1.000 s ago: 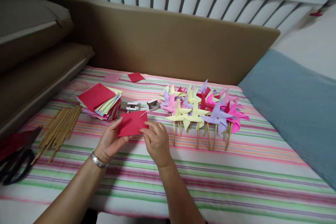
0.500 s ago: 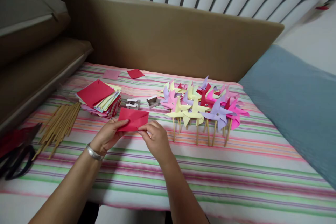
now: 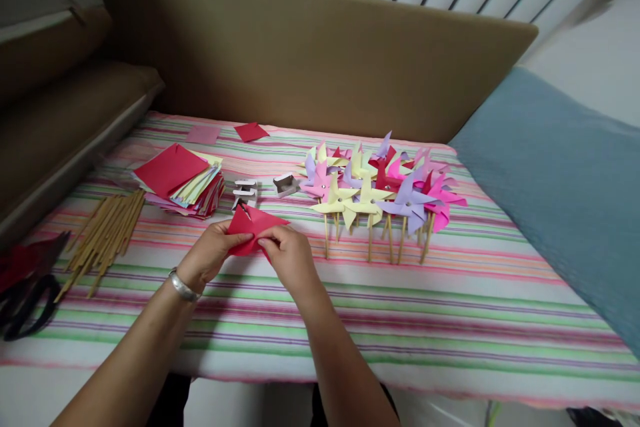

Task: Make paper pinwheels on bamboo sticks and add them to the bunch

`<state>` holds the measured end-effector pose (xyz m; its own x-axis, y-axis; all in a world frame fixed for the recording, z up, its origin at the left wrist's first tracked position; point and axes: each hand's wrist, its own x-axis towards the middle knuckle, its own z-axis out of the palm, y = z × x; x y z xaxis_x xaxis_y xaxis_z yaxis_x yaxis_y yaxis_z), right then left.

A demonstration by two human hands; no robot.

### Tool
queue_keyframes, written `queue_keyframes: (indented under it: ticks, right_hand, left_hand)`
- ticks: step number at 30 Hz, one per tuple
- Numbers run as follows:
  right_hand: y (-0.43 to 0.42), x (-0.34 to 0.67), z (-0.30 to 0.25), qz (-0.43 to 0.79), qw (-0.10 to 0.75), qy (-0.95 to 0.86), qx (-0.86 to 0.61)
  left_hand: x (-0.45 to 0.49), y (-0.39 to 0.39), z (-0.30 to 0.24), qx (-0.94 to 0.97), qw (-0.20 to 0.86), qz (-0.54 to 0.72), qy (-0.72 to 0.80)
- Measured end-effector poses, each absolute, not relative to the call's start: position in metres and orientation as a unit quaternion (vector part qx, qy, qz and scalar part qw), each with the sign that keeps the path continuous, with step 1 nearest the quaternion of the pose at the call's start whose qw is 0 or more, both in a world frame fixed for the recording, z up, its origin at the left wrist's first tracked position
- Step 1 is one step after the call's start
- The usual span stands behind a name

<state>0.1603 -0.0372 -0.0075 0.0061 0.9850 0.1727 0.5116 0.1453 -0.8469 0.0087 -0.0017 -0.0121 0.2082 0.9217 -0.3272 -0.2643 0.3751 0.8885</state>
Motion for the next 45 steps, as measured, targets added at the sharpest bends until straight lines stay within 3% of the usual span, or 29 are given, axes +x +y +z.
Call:
queue_keyframes:
  ticks: [19,26,34,45]
  right_hand:
    - [-0.035,0.153,-0.023,0.31,0.358,-0.586,-0.657]
    - [-0.032,0.171,-0.004,0.182,0.421,-0.608,-0.647]
    - [-0.032,0.177,0.002,0.473,0.387,-0.531,-0.587]
    - [-0.029,0.178,-0.01,0.531,0.407,-0.525,-0.526]
  left_hand:
    - [0.011,-0.004,-0.012,0.414,0.658,0.413,0.475]
    - [0.008,-0.001,-0.012,0.404,0.657,0.409,0.487]
    - [0.011,-0.006,-0.008,0.446,0.678,0.353,0.466]
    - [0.011,-0.006,-0.014,0.442,0.713,0.334,0.429]
